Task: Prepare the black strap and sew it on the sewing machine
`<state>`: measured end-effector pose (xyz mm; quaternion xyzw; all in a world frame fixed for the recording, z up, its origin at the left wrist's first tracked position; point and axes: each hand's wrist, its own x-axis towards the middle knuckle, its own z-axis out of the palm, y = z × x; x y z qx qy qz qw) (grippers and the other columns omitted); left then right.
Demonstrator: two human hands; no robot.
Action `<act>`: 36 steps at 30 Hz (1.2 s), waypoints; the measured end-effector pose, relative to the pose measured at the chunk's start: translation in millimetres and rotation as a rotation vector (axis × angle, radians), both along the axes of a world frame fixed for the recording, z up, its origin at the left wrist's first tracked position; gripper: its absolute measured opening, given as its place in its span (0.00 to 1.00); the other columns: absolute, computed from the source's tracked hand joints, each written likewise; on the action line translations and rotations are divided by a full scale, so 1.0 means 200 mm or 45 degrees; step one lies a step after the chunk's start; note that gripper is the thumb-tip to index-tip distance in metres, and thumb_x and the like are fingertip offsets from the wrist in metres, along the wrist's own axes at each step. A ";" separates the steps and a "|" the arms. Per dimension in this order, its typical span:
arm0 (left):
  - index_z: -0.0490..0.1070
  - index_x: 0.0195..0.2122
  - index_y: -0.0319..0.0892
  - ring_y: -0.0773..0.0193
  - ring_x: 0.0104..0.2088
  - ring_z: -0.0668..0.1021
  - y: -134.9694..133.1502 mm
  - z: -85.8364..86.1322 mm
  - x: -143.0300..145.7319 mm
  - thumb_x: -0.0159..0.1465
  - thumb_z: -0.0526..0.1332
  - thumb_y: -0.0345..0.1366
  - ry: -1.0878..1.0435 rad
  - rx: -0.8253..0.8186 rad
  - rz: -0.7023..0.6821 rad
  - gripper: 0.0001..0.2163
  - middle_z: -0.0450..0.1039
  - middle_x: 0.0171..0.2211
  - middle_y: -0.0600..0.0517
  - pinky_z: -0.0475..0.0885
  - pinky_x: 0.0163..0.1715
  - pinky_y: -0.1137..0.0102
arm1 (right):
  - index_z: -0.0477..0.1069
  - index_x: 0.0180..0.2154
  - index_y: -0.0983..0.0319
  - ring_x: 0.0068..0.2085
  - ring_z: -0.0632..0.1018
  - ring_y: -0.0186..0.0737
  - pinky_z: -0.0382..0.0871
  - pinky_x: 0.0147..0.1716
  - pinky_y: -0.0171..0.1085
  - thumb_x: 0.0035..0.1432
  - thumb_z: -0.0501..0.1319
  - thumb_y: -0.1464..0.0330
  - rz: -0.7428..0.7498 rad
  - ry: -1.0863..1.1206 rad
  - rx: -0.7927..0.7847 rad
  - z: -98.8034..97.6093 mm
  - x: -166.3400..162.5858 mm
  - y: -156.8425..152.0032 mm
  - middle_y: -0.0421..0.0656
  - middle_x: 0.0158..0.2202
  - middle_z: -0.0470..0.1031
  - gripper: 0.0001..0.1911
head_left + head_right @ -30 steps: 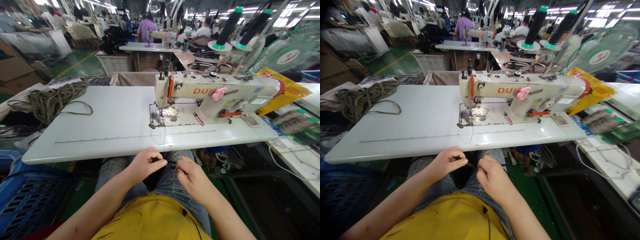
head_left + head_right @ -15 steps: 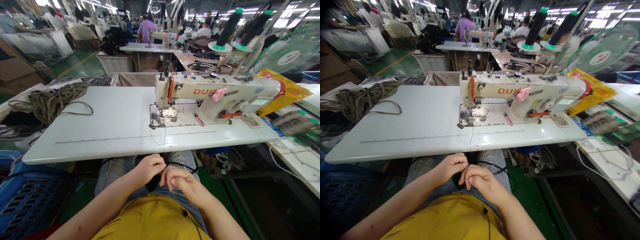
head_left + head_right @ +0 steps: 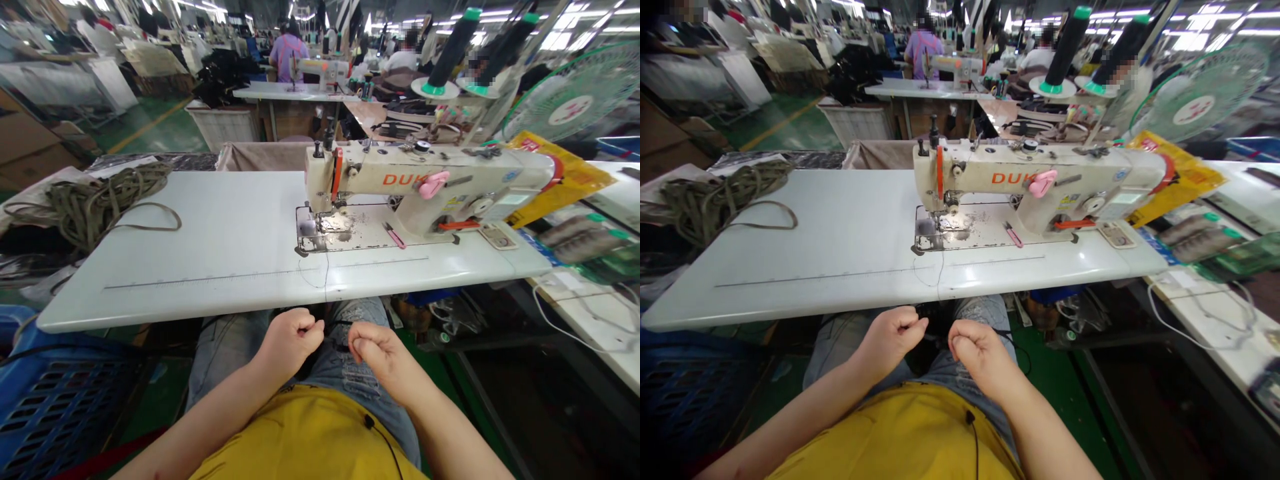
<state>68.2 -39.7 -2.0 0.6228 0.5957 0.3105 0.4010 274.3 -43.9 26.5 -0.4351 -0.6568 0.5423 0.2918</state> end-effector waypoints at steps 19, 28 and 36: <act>0.56 0.21 0.44 0.65 0.26 0.63 0.07 0.24 -0.24 0.68 0.56 0.42 -0.191 0.179 0.012 0.19 0.56 0.23 0.57 0.58 0.29 0.68 | 0.81 0.47 0.57 0.41 0.82 0.48 0.76 0.48 0.49 0.63 0.62 0.61 -0.408 -0.672 0.533 -0.09 0.34 0.14 0.51 0.52 0.79 0.15; 0.79 0.30 0.42 0.64 0.32 0.70 0.07 0.24 -0.27 0.66 0.66 0.44 -0.405 0.006 -0.246 0.12 0.66 0.31 0.53 0.63 0.34 0.69 | 0.76 0.54 0.57 0.47 0.80 0.44 0.75 0.51 0.44 0.73 0.54 0.55 0.174 0.136 0.118 0.02 -0.13 0.09 0.46 0.44 0.81 0.19; 0.77 0.26 0.41 0.64 0.33 0.71 0.08 0.16 -0.28 0.64 0.65 0.38 -0.245 0.139 -0.127 0.11 0.67 0.30 0.52 0.64 0.35 0.68 | 0.77 0.30 0.58 0.34 0.77 0.42 0.69 0.37 0.40 0.70 0.59 0.63 -0.005 -0.219 0.445 -0.02 -0.04 0.13 0.41 0.29 0.77 0.15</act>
